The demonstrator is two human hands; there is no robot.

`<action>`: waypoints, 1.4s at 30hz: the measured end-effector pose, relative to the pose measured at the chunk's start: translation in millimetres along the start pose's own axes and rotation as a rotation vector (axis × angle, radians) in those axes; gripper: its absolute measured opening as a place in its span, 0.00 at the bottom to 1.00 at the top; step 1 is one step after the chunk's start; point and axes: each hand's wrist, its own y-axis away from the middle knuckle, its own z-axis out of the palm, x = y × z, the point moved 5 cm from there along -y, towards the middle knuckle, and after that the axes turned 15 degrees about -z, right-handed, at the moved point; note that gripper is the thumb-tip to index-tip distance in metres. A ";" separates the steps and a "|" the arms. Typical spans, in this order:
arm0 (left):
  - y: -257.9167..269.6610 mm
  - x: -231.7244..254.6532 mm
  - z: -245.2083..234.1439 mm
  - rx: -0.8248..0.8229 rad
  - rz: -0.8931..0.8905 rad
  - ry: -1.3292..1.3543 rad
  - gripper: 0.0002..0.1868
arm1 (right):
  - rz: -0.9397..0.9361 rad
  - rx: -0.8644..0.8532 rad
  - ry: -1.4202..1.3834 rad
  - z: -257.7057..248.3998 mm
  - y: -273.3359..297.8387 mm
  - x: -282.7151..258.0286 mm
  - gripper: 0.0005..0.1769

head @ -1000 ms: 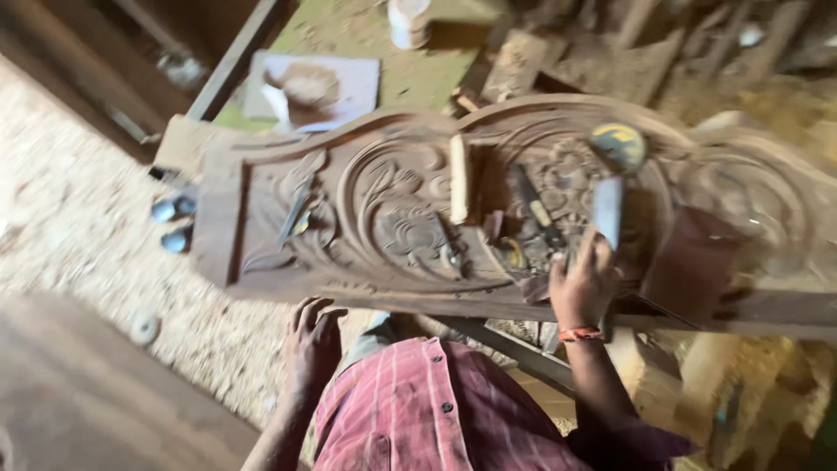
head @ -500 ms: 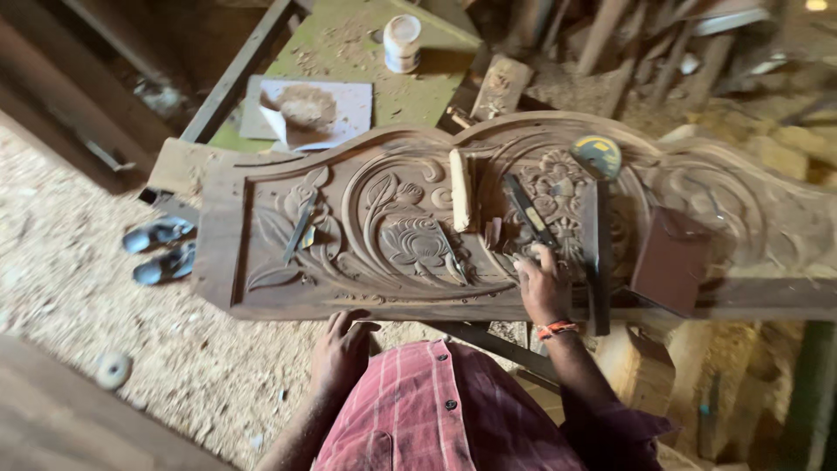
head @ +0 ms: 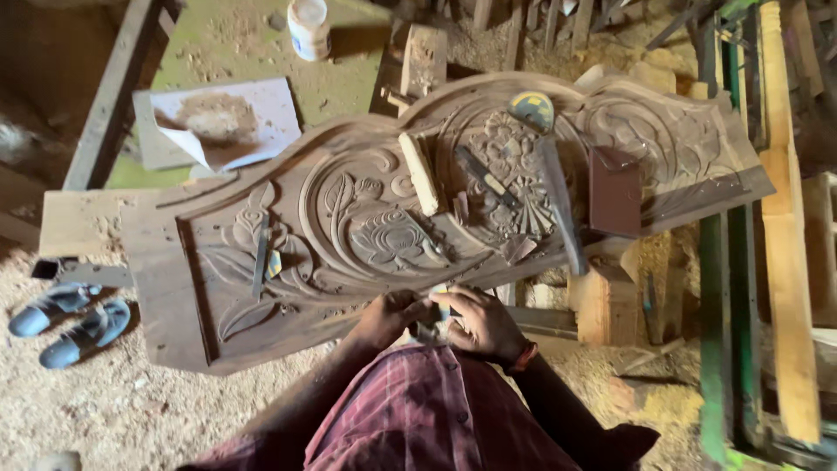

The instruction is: The person carves a floral design into a wooden panel using a chisel and mallet. They repeatedly strike the chisel to remove wood and refine the details of the carving.

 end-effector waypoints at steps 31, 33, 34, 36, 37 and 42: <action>40.4 -306.3 58.7 0.952 -0.162 0.923 0.18 | -0.002 -0.119 -0.140 88.1 -97.0 49.4 0.06; 38.7 -320.1 87.8 0.947 -0.238 1.018 0.18 | -0.059 -0.177 -0.095 90.3 -99.1 45.1 0.05; 38.7 -323.7 97.5 0.964 -0.232 1.047 0.18 | -0.153 -0.159 -0.083 89.1 -99.9 39.8 0.05; 40.4 -328.1 114.6 0.996 -0.215 1.100 0.18 | -0.340 -0.119 -0.062 84.2 -96.7 30.0 0.07; 40.9 -329.0 122.8 0.992 -0.222 1.129 0.18 | -0.356 -0.107 -0.061 82.0 -93.9 29.3 0.06; 54.3 -329.7 149.7 1.000 -0.293 1.199 0.19 | -0.295 -0.060 -0.060 84.2 -90.9 29.9 0.05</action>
